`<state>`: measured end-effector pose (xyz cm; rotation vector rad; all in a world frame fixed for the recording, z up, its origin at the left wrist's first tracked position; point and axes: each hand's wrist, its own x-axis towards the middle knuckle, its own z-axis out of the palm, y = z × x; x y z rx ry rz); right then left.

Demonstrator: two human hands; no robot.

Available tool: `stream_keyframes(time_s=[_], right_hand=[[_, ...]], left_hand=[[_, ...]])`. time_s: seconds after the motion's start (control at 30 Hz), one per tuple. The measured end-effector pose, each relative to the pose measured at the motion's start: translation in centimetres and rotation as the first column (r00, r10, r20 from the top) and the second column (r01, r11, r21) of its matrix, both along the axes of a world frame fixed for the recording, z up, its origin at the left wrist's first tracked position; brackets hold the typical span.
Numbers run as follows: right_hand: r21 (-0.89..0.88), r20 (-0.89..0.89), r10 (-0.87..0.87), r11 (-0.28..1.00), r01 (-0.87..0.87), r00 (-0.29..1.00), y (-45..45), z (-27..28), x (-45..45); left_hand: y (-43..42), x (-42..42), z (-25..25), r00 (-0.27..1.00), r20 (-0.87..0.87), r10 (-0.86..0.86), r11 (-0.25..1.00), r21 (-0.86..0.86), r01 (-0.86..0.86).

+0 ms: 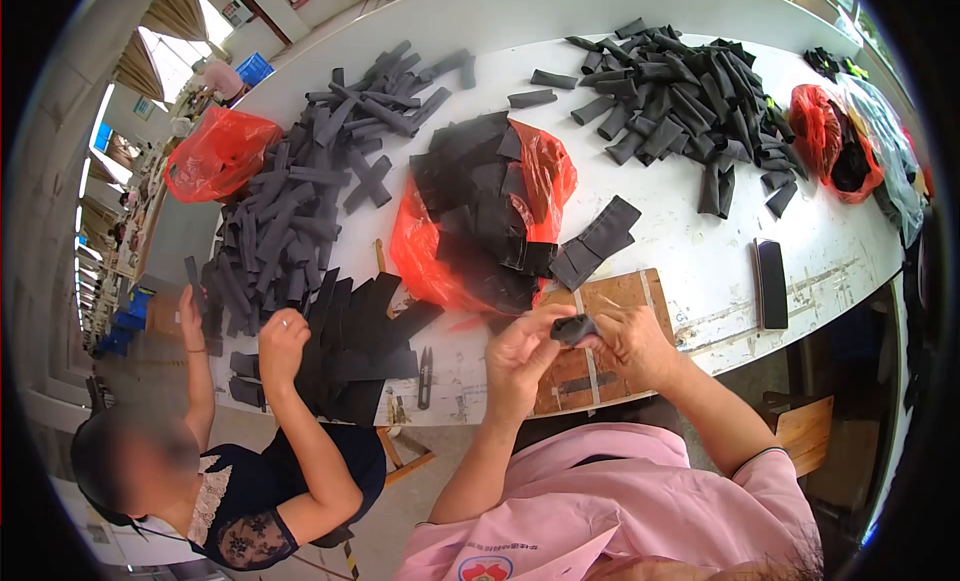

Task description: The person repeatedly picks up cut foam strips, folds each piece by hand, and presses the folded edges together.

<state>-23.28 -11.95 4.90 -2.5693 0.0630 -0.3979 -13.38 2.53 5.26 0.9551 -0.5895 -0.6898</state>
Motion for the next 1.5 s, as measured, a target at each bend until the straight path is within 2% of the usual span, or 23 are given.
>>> stream_keyframes(time_s=[0.1,0.13,0.23,0.27,0.37,0.4,0.5,0.53,0.63,0.67,0.77,0.8,0.9,1.03,1.07,1.1,1.17,1.2,1.3,1.33,1.43,1.5], right_hand=[[0.096,0.072,-0.012,0.995,0.005,0.997,0.4,0.6,0.1],[0.012,0.035,0.015,1.0,-0.015,0.999,0.3,1.3,0.1],[0.07,0.29,-0.002,0.997,-0.019,0.957,0.6,3.4,0.2],[0.092,0.32,0.006,0.995,-0.038,0.947,0.4,1.8,0.3],[0.276,0.262,-0.056,0.961,-0.019,0.963,0.9,-3.3,0.5],[0.242,0.164,-0.05,0.97,0.009,0.985,1.0,-2.6,0.4],[0.19,0.334,0.035,0.976,-0.103,0.942,0.5,-0.3,0.5],[0.163,0.349,0.053,0.98,-0.117,0.936,0.4,-0.3,0.4],[0.385,0.255,-0.011,0.919,-0.091,0.967,0.9,-3.7,0.5],[0.328,0.252,-0.022,0.943,-0.064,0.967,0.9,-3.6,0.5],[0.199,0.203,0.037,0.977,-0.078,0.978,0.2,-2.9,0.5],[0.204,0.18,0.028,0.977,-0.065,0.983,0.3,-2.2,0.5],[0.172,0.111,-0.005,0.985,-0.014,0.994,0.3,-0.1,0.5],[0.097,0.109,0.048,0.994,-0.058,0.993,-0.3,1.7,0.5],[0.065,0.11,0.06,0.996,-0.067,0.992,-0.3,2.6,0.6],[0.032,0.114,0.073,0.997,-0.077,0.991,-0.2,3.1,0.8],[0.102,0.15,0.061,0.992,-0.077,0.987,0.3,-0.1,1.3],[0.135,0.164,0.054,0.988,-0.076,0.985,0.6,-0.7,1.5],[0.064,0.164,-0.013,0.998,0.003,0.986,0.7,-0.8,1.1],[0.062,0.15,-0.01,0.998,0.001,0.989,0.7,-0.5,0.9],[0.032,0.12,-0.003,0.999,-0.001,0.993,0.5,1.0,0.6],[-0.014,0.118,-0.007,1.0,0.009,0.993,0.4,2.0,0.6]], left_hand=[[-1.0,-0.9,2.5,0.995,-0.092,-0.03,0.999,0.04,0.034],[-1.6,-0.2,1.9,0.99,0.138,-0.028,1.0,0.01,0.027],[-2.3,0.2,3.9,0.961,0.236,-0.145,0.984,0.14,0.114],[-2.7,0.3,4.4,0.906,0.392,-0.159,0.978,0.186,0.091],[-2.6,0.9,1.4,0.933,0.287,-0.219,0.95,0.281,0.136],[-2.5,0.8,1.0,0.894,0.422,-0.149,0.959,0.284,0.025],[-2.5,0.8,3.4,0.793,0.598,-0.119,0.986,0.167,0.022],[-2.5,0.5,3.7,0.833,0.531,-0.156,0.98,0.188,0.063],[-2.6,1.2,1.7,0.824,0.512,-0.243,0.933,0.356,0.054],[-2.5,1.2,1.4,0.754,0.63,-0.185,0.952,0.305,-0.022],[-2.3,-0.5,3.4,0.904,0.427,0.034,0.976,0.182,-0.122],[-2.2,-0.8,3.4,0.937,0.344,0.054,0.991,0.099,-0.093],[-1.7,-0.1,3.4,0.922,0.386,0.044,0.999,0.011,-0.053],[-1.6,0.1,4.3,0.984,0.106,0.143,0.973,-0.197,-0.121],[-1.4,0.5,3.9,0.982,0.088,0.165,0.952,-0.274,-0.135],[-1.1,1.0,3.4,0.981,0.074,0.179,0.955,-0.253,-0.155],[-0.5,1.7,2.1,0.977,0.047,0.208,0.958,-0.212,-0.194],[-0.7,1.7,1.5,0.99,0.031,0.137,0.967,-0.223,-0.126],[-0.7,1.6,1.9,0.98,0.149,0.129,0.978,-0.18,-0.102],[-0.7,1.4,3.2,0.989,0.101,0.107,0.988,-0.123,-0.094],[-0.9,2.4,4.2,0.936,0.349,-0.036,0.999,-0.005,0.04],[-0.8,2.6,4.3,0.918,0.397,-0.014,1.0,-0.009,0.02]])
